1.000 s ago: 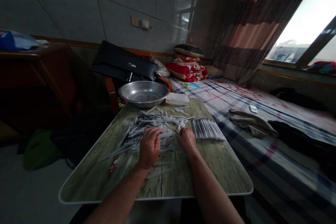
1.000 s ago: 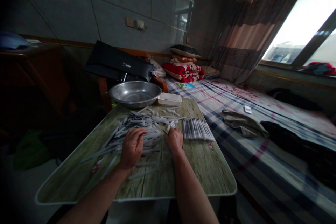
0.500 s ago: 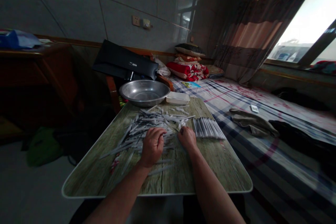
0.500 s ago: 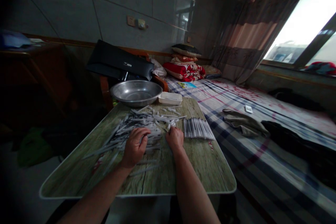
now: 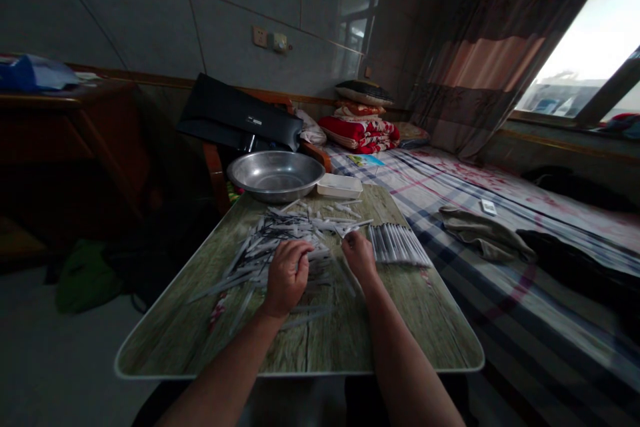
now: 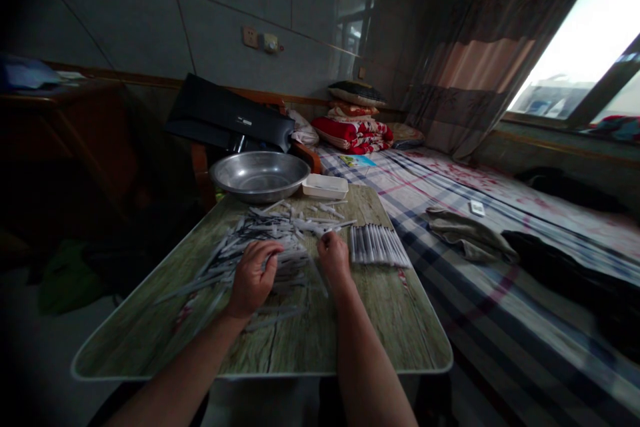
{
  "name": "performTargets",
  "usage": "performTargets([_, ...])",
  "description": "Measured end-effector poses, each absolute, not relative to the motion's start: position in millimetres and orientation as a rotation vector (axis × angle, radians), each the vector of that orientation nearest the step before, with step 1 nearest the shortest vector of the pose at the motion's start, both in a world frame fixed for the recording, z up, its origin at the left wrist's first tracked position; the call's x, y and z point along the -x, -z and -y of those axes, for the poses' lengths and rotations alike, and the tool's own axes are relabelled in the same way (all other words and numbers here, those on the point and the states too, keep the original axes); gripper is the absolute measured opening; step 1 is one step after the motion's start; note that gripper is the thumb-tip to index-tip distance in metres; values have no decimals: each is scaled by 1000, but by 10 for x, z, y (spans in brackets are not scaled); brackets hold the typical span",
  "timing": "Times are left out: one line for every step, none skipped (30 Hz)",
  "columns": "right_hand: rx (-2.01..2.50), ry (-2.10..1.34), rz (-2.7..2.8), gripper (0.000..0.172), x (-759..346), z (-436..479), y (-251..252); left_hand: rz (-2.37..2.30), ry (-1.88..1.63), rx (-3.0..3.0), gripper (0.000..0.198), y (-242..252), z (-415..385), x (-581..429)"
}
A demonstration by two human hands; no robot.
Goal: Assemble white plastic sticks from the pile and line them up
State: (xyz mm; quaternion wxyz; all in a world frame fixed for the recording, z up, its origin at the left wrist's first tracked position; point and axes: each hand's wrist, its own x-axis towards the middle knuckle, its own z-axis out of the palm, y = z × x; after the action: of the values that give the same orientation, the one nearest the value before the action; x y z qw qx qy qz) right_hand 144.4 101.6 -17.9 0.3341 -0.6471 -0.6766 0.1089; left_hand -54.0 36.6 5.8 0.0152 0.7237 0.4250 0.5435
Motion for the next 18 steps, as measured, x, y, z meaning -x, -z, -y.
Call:
performTargets([1662,-311,1738,19,-1462,-1012,168,-1326,-1689,-2249,20,-59,-368,537])
performTargets([1652,-320,1710,20,-1483,-1004,158,-1328,-1685,-2246,20,-62,-370,536])
performTargets([1665,-315,1682,23,-1506,-995,150,-1328,-1681,-2242,20,-64,-373,535])
performTargets([1703,-308,1660,25,-1528,-983,141,-1326,-1679,-2240,20,-67,-377,536])
performTargets([1764,-306,1648,27,-1549,-969,132,-1323,-1680,-2239,20,-70,-381,538])
performTargets([1840,-315,1654,28,-1568,-953,120,-1320,-1682,-2238,20,-74,-385,542])
performTargets([1922,-332,1677,26,-1584,-936,107,-1319,-1685,-2236,20,-77,-389,547])
performTargets([1998,-354,1714,23,-1597,-919,92,-1322,-1688,-2236,20,-81,-393,553])
performTargets([2059,-378,1757,21,-1607,-902,77,-1325,-1690,-2238,20,-84,-396,559])
performTargets([2098,-396,1799,20,-1614,-886,62,-1328,-1694,-2242,19,-87,-399,565])
performTargets([2120,-409,1835,20,-1619,-870,51,-1328,-1697,-2247,19,-88,-401,569])
performTargets([2130,-418,1868,19,-1622,-857,45,-1326,-1700,-2252,19,-88,-402,571])
performTargets([2131,-426,1900,19,-1622,-846,44,-1323,-1699,-2259,19,-86,-403,572])
performTargets([2125,-438,1931,18,-1621,-838,48,-1321,-1695,-2263,19,-83,-403,572])
performTargets([2116,-453,1959,18,-1620,-834,57,-1322,-1689,-2266,19,-78,-403,571])
performTargets([2108,-470,1976,17,-1618,-832,69,-1326,-1679,-2268,19,-72,-403,569])
performTargets([2099,-488,1978,15,-1617,-833,80,-1330,-1669,-2269,19,-67,-403,567])
performTargets([2078,-502,1962,12,-1618,-837,88,-1331,-1660,-2272,19,-61,-402,566])
